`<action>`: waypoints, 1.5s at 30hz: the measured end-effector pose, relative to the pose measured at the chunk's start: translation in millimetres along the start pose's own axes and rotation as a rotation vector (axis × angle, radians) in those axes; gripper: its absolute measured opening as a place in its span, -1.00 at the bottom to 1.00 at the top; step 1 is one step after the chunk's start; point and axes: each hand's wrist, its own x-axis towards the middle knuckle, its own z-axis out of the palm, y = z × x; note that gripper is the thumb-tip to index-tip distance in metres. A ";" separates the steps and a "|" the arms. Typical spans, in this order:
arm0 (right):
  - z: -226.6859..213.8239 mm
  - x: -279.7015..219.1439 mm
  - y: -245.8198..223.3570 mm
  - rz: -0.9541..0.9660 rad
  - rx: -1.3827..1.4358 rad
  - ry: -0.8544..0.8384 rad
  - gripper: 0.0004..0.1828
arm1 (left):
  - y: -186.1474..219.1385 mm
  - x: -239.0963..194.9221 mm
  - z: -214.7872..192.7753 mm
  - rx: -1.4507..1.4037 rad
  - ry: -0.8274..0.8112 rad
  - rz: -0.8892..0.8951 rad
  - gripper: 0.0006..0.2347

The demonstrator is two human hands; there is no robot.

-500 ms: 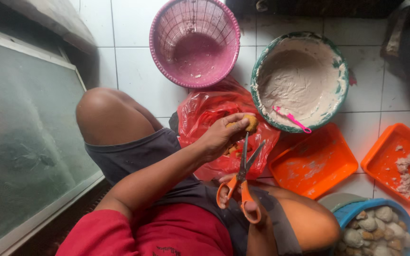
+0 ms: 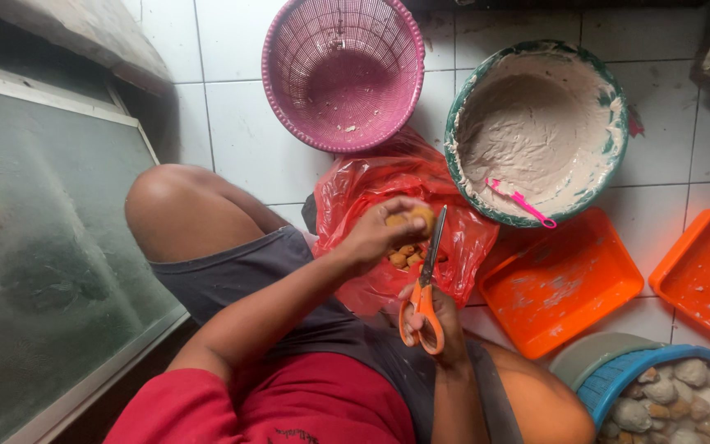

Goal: The person sits on the floor and uses orange-handled scissors to cut small brown food items one at a time, placing the cut pieces into a pink basket. A bowl of batter and a blue basket of coated items are nearby.

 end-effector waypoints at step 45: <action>-13.8 -10.7 -17.3 -0.310 0.088 0.097 -0.39 | 93.1 107.8 -122.4 1.276 0.537 0.666 -0.48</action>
